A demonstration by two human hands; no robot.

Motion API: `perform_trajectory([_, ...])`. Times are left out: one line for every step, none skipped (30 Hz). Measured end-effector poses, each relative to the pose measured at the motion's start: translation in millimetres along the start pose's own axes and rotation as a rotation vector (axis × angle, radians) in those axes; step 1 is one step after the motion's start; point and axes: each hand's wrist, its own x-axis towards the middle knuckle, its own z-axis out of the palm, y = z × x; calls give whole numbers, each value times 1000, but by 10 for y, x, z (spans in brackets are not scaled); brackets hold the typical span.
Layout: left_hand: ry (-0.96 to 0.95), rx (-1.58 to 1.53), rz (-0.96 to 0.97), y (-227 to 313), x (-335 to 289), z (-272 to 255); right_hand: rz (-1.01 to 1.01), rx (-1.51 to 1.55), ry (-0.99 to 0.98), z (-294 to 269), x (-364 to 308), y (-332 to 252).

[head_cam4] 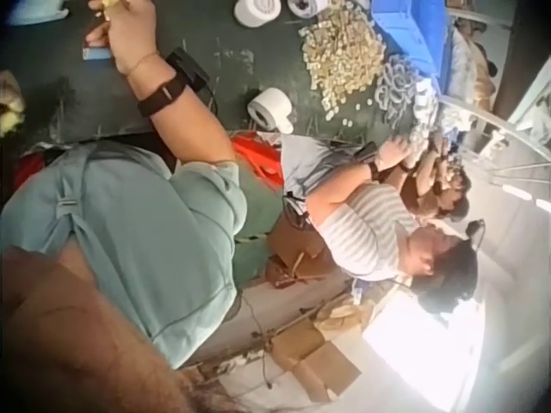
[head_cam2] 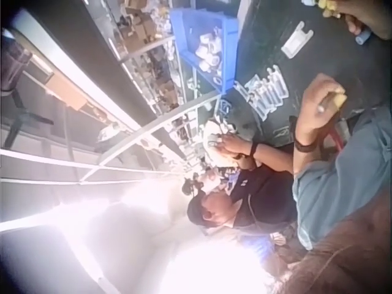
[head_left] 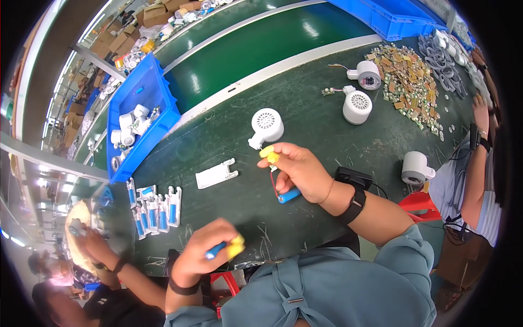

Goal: Assembling small electronic and plastic components on a production line.

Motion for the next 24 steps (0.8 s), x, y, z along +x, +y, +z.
perform_trajectory([-40,-273,-53,27,-128,-109,-16,34,31,-6,17,-14])
perform_trajectory([-28,-472,-40,34,-250,-182,-6,37,23,-23,38,-4])
perform_trajectory([87,-613,28,27,-306,-200,-9,32,10,-23,42,8])
perform_trajectory([274,-650,-56,82,-325,-221,24,-30,-32,-17,38,28])
perform_trajectory([459,-688,-140,144,-323,-228,59,-93,-70,-14,18,59])
perform_trajectory([502,-654,-279,107,-238,-345,72,-107,-79,-8,9,116])
perform_trajectory([543,-618,-417,22,-100,-554,69,-114,-86,1,-4,137])
perform_trajectory([550,-555,-433,-158,2,-786,84,-155,-121,19,-4,149])
perform_trajectory([560,-491,-446,-327,98,-1052,97,-199,-161,44,-7,150])
perform_trajectory([592,-461,-446,-434,270,-1340,92,-232,-171,36,7,172])
perform_trajectory([707,-527,-432,-559,392,-1705,87,-240,-181,55,5,156])
perform_trajectory([898,-492,-310,-655,514,-2073,102,-247,-192,98,9,149])
perform_trajectory([870,-449,-160,-620,600,-2414,119,-253,-184,98,11,149])
perform_trajectory([1047,-456,-122,-721,487,-2976,115,-266,-219,188,-9,159])
perform_trajectory([1206,-320,-293,-533,769,-2928,111,-243,-188,90,22,174])
perform_trajectory([1213,-291,-278,-488,815,-3026,103,-222,-190,71,24,172])
perform_trajectory([1208,-292,-275,-501,817,-3034,99,-221,-186,70,21,156])
perform_trajectory([1174,-282,-112,-511,754,-3016,102,-237,-198,87,17,137])
perform_trajectory([1124,-271,42,-541,726,-2963,109,-243,-203,96,37,147])
perform_trajectory([1083,-299,38,-457,857,-2635,112,-226,-170,57,50,159])
perform_trajectory([1053,-320,36,-288,925,-2190,107,-236,-173,21,62,164])
perform_trajectory([944,-281,0,-251,808,-1964,102,-253,-197,30,51,159])
perform_trajectory([832,-247,-38,-230,689,-1746,107,-247,-195,31,30,145])
perform_trajectory([760,-242,-121,-200,641,-1419,116,-238,-200,8,30,142])
